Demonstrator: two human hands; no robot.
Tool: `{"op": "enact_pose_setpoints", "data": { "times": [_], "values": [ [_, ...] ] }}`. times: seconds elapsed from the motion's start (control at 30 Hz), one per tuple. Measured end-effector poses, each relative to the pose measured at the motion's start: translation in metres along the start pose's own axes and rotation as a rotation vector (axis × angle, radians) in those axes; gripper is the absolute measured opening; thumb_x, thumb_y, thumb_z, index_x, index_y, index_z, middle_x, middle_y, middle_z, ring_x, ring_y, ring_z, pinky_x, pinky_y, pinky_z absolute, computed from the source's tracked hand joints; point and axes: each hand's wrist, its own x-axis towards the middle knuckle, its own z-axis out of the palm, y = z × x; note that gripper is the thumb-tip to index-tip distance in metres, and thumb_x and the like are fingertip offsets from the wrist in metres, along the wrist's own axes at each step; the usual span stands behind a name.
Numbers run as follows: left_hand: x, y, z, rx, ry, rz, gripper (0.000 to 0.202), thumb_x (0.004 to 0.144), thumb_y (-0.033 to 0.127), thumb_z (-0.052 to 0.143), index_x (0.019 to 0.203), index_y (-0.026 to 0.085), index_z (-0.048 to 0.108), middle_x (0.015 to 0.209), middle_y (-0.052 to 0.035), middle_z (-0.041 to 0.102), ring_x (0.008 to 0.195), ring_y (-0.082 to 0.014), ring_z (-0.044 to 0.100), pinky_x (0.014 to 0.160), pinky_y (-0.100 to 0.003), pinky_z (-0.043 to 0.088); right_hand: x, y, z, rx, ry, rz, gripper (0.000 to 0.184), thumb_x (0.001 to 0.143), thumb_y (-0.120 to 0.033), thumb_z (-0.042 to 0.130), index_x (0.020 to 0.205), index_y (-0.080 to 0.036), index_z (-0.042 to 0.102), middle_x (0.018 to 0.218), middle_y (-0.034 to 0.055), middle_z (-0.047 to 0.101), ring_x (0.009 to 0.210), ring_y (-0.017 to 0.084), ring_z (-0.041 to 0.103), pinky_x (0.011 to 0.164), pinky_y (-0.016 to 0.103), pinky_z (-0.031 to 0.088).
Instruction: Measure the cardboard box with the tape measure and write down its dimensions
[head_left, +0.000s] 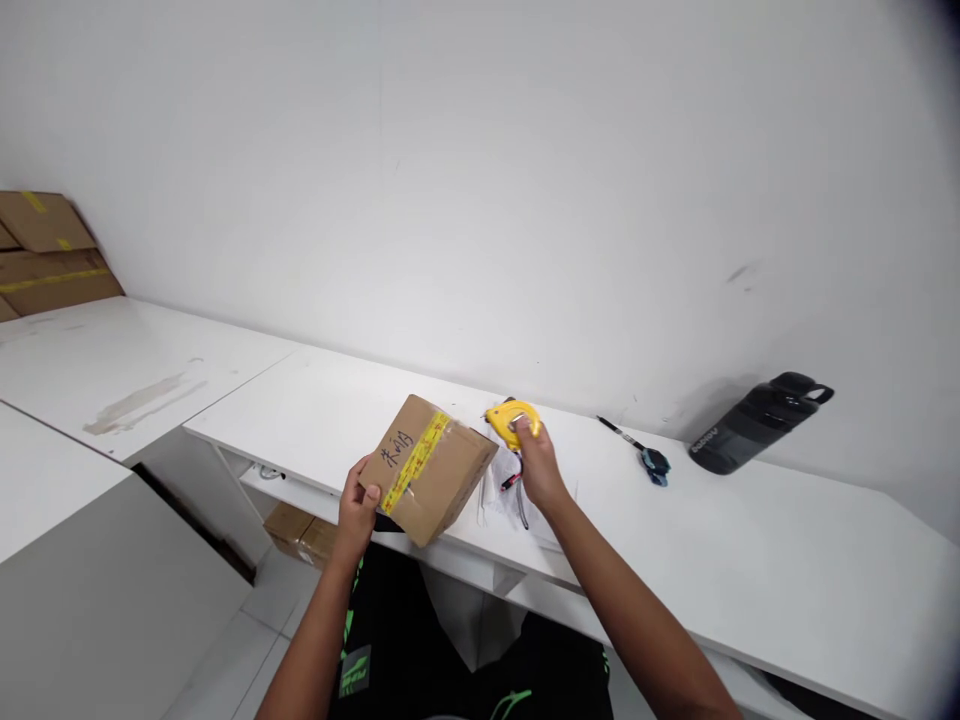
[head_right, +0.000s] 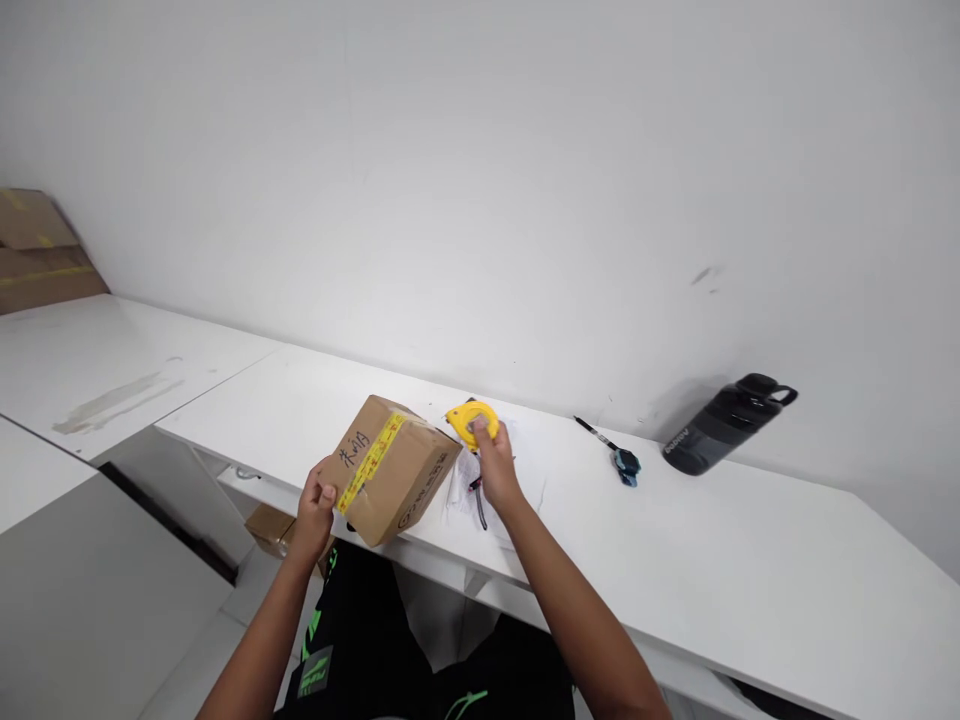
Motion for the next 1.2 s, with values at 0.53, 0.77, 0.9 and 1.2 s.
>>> {"op": "enact_pose_setpoints", "data": {
  "times": [0.53, 0.77, 0.9, 1.2],
  "values": [
    [0.010, 0.085, 0.041, -0.003, -0.049, -0.113, 0.070, 0.082, 0.048, 0.064, 0.142, 0.024, 0.036, 0.153, -0.0127, 0.036, 0.137, -0.0272, 0.042, 0.110, -0.040, 0.037, -0.008, -0.056, 0.064, -0.533, -0.535, -0.290, 0.055, 0.082, -0.052, 0.062, 0.126, -0.022, 0.047, 0.117, 0.0080, 0.062, 0.104, 0.023, 0.060, 0.088, 0.037, 0.048],
    [0.021, 0.078, 0.059, -0.203, -0.066, -0.142, 0.071, 0.081, 0.033, 0.064, 0.142, 0.022, 0.027, 0.150, -0.0154, 0.039, 0.134, -0.0241, 0.047, 0.105, -0.037, 0.044, 0.019, -0.056, 0.107, -0.664, -0.802, -0.345, 0.053, 0.086, -0.051, 0.058, 0.130, -0.024, 0.045, 0.110, 0.0040, 0.064, 0.098, 0.022, 0.060, 0.088, 0.038, 0.045],
    [0.021, 0.076, 0.057, -0.183, -0.100, -0.102, 0.068, 0.083, 0.031, 0.060, 0.144, 0.024, 0.028, 0.142, -0.0120, 0.051, 0.126, -0.0229, 0.054, 0.101, -0.036, 0.047, 0.017, -0.053, 0.111, -0.661, -0.859, -0.343, 0.052, 0.086, -0.049, 0.057, 0.130, -0.024, 0.043, 0.111, 0.0033, 0.063, 0.098, 0.021, 0.060, 0.086, 0.035, 0.046],
    [0.018, 0.083, 0.059, -0.030, -0.009, -0.181, 0.052, 0.090, 0.032, 0.052, 0.141, 0.026, 0.048, 0.142, -0.0050, 0.054, 0.129, -0.0254, 0.051, 0.108, -0.039, 0.042, 0.029, -0.069, 0.067, -0.658, -0.882, -0.217, 0.052, 0.083, -0.049, 0.063, 0.125, -0.023, 0.046, 0.112, 0.0057, 0.063, 0.098, 0.023, 0.060, 0.083, 0.037, 0.049]
  ]
}}
